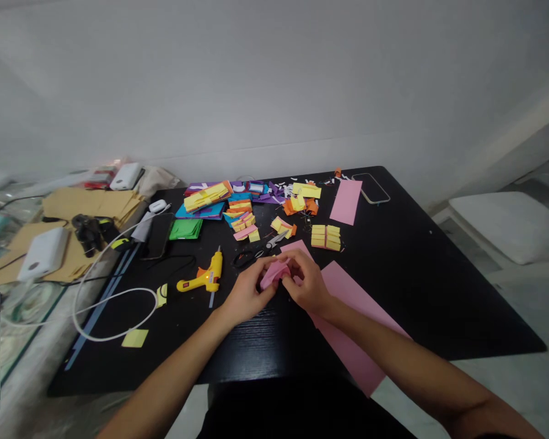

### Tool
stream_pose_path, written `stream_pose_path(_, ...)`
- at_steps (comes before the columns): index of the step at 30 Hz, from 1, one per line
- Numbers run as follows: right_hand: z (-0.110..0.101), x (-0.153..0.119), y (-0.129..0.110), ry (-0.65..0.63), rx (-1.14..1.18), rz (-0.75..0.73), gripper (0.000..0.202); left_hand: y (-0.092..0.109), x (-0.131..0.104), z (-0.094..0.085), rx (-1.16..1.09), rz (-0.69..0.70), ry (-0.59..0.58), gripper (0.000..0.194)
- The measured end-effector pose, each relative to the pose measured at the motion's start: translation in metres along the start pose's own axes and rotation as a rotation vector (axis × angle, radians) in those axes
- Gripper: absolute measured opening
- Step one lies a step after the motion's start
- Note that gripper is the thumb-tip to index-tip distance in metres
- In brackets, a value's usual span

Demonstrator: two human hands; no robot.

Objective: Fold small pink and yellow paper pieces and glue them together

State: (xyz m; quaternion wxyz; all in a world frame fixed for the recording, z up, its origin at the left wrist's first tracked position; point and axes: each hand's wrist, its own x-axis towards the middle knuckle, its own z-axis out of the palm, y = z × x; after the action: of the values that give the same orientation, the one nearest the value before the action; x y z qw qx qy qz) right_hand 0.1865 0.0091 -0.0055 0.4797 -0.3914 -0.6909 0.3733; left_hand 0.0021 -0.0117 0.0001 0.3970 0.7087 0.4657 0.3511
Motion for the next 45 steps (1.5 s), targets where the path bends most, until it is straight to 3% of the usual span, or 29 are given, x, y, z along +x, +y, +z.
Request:
stream_pose_path(3,0.001,-0.002,-0.002,-0.069,0.084,-0.009,0.031,0.000,0.000,0.001,0.073,-0.001,0.041,0.038)
stream_pose_path(6,0.001,-0.002,-0.006,-0.106,0.175,-0.029,0.031,-0.002,0.001,0.001,-0.013,-0.098,0.084,0.026)
stream_pose_path(9,0.001,-0.001,-0.003,0.026,0.106,0.003,0.027,-0.005,0.004,0.001,-0.264,-0.214,0.110,0.023)
stream_pose_path(12,0.002,0.005,0.006,0.127,0.055,0.177,0.023,-0.007,0.006,0.001,-0.475,-0.260,0.139,0.030)
stream_pose_path(16,0.004,0.012,0.018,-0.059,0.398,0.454,0.031,-0.009,0.007,0.001,-0.564,-0.227,0.129,0.045)
stream_pose_path(20,0.004,0.014,0.018,-0.104,0.511,0.497,0.038,-0.009,0.004,-0.003,-0.332,-0.114,0.098,0.053)
stream_pose_path(23,0.003,0.014,0.017,-0.096,0.517,0.514,0.039,-0.006,0.003,-0.009,0.005,0.078,0.112,0.038)
stream_pose_path(26,0.002,0.013,0.017,-0.089,0.496,0.509,0.038,-0.004,0.003,-0.014,0.124,0.208,0.078,0.023)
stream_pose_path(36,0.006,0.009,0.015,-0.012,0.465,0.443,0.037,-0.008,0.004,-0.014,0.168,0.204,0.172,0.020)
stream_pose_path(45,0.007,0.006,0.017,-0.009,0.419,0.403,0.040,-0.003,0.004,-0.017,0.197,0.248,0.158,0.013)
